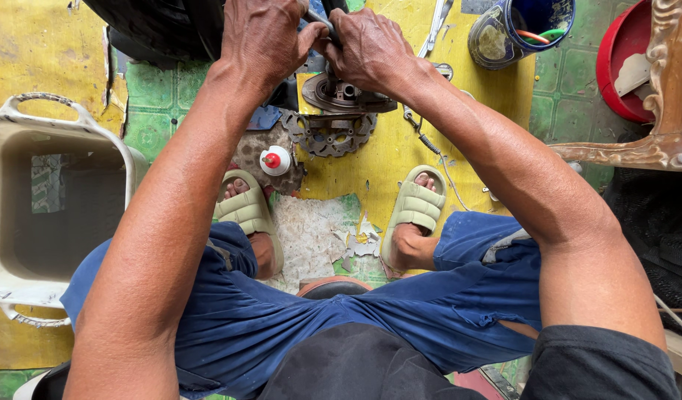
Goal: The person sits on the workshop floor repairing a motorcycle front brake assembly. They use a socket wrench to loosen and tighten bolts on the brake caliper and disc, pick small bolts from a dish, apply liquid from a bottle to the parts, and reposition the assembly while working by hand.
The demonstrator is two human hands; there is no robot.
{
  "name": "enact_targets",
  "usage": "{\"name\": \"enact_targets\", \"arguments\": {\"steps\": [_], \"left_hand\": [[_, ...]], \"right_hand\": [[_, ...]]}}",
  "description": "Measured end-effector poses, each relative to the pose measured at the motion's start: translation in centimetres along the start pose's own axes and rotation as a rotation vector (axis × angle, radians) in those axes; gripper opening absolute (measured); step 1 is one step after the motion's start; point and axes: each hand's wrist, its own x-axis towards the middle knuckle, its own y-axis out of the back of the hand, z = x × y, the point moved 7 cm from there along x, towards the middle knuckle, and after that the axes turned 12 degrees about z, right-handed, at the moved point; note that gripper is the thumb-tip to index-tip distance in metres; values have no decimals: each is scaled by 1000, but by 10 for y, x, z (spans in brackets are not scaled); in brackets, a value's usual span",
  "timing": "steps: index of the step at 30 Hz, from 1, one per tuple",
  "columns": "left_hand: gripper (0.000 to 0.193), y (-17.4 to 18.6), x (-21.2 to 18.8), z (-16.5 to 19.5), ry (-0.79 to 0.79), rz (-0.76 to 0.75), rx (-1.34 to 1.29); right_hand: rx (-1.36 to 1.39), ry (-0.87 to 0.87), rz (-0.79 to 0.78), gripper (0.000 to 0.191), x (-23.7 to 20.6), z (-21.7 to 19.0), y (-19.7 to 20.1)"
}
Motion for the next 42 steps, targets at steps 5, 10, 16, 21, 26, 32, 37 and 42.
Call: {"name": "enact_targets", "arguments": {"steps": [5, 10, 16, 21, 26, 32, 37, 42], "left_hand": [[29, 3, 0, 2, -23, 25, 3], [27, 2, -1, 1, -6, 4, -2], [25, 2, 0, 1, 4, -1, -21], [25, 4, 0, 2, -7, 11, -23], [25, 4, 0, 2, -14, 15, -7], [25, 2, 0, 1, 5, -10, -18], [27, 5, 0, 3, -3, 6, -19], [23, 5, 0, 3, -4, 0, -27]], "right_hand": [[-2, 15, 6, 37, 0, 0, 0], [-2, 19, 7, 37, 0, 0, 0], [5, 16, 5, 38, -1, 0, 0], [0, 13, 13, 38, -1, 0, 0], [1, 18, 17, 38, -1, -1, 0], [9, -1, 5, 38, -1, 1, 0], [7, 27, 30, 38, -1, -1, 1], [-5, 13, 16, 36, -1, 1, -1]]}}
